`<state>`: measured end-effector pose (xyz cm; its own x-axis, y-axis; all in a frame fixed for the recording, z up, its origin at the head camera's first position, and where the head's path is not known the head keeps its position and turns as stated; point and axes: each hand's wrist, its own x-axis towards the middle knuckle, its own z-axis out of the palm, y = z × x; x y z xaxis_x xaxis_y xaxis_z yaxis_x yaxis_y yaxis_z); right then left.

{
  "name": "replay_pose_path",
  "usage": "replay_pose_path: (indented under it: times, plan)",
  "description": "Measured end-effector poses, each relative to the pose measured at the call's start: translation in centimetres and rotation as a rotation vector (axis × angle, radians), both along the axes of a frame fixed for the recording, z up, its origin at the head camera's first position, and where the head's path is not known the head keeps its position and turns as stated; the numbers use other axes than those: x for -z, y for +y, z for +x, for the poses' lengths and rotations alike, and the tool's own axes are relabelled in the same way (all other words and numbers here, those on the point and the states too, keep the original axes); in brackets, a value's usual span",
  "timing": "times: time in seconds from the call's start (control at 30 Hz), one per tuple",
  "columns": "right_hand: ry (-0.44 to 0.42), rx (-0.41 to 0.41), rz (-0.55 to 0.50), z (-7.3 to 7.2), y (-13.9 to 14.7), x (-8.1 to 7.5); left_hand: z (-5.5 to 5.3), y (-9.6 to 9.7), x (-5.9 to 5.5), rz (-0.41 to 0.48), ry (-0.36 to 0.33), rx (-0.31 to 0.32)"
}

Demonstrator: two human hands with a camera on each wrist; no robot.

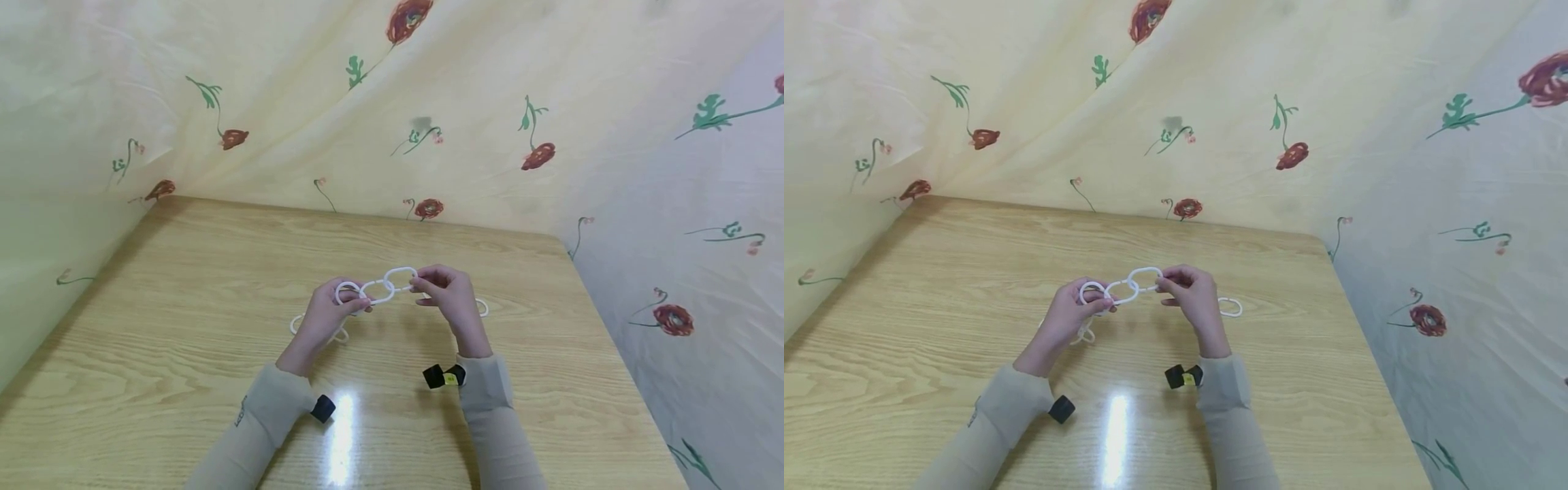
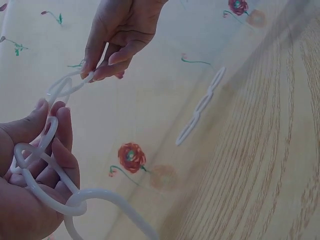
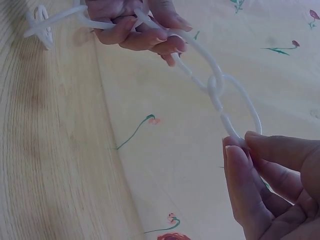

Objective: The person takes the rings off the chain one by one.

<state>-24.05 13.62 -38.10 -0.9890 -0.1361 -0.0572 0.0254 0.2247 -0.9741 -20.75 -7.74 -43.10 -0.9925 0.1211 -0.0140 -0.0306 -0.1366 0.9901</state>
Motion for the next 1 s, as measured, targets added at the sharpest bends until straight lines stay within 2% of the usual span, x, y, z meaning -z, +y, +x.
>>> replay_pose_path:
  times: [0.77,1.0]
  plan:
    - [-0.074,-0.084,-0.145,0.1,-1.2,1.1,0.3,0.2,-0.3,0.025,0.057,0.107]
    - [-0.096,-0.119,-0.160,-0.2,-1.1,1.5,0.3,0.2,-0.1,0.024,0.081,0.146]
